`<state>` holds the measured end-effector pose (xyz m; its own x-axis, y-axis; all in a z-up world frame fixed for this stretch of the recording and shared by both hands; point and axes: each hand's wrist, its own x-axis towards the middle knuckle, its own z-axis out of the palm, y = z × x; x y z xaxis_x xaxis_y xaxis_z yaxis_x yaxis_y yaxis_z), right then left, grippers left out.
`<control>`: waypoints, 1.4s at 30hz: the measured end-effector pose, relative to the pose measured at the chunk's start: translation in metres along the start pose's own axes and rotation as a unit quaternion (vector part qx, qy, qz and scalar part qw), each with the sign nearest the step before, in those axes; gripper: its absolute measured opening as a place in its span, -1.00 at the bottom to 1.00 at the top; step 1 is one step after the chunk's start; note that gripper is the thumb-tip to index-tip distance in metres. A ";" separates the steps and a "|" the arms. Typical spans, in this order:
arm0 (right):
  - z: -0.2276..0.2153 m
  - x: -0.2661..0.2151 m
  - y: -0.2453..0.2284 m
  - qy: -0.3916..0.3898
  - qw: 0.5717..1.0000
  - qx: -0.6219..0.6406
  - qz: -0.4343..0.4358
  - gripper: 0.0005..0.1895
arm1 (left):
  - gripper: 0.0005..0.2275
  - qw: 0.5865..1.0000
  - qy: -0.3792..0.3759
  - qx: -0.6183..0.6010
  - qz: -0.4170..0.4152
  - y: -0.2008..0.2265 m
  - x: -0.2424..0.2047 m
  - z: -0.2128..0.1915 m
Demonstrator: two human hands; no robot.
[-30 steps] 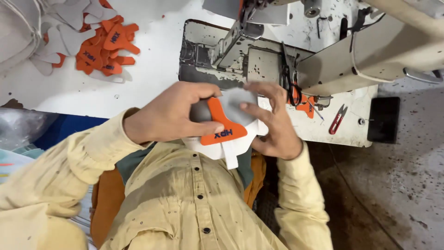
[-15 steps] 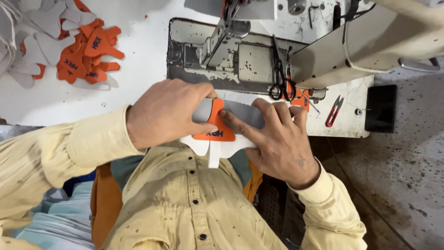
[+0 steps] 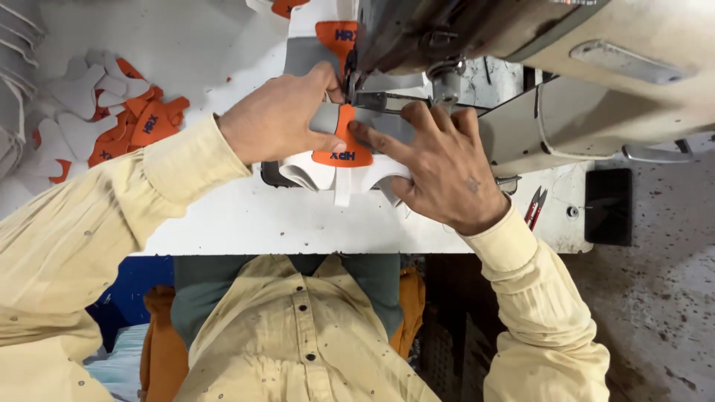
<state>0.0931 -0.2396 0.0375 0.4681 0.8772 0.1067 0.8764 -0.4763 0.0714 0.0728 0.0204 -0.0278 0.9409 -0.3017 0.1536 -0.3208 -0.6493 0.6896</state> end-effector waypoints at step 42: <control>0.026 0.000 0.040 0.035 0.999 -0.013 -0.038 -0.36 | -0.46 0.997 0.001 0.074 0.021 -0.030 0.027 -0.013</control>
<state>0.1306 -0.2572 0.0148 0.3908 0.9049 0.1685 0.9052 -0.4110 0.1078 0.1092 0.0414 -0.0352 0.9267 -0.3291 0.1815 -0.3718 -0.7320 0.5709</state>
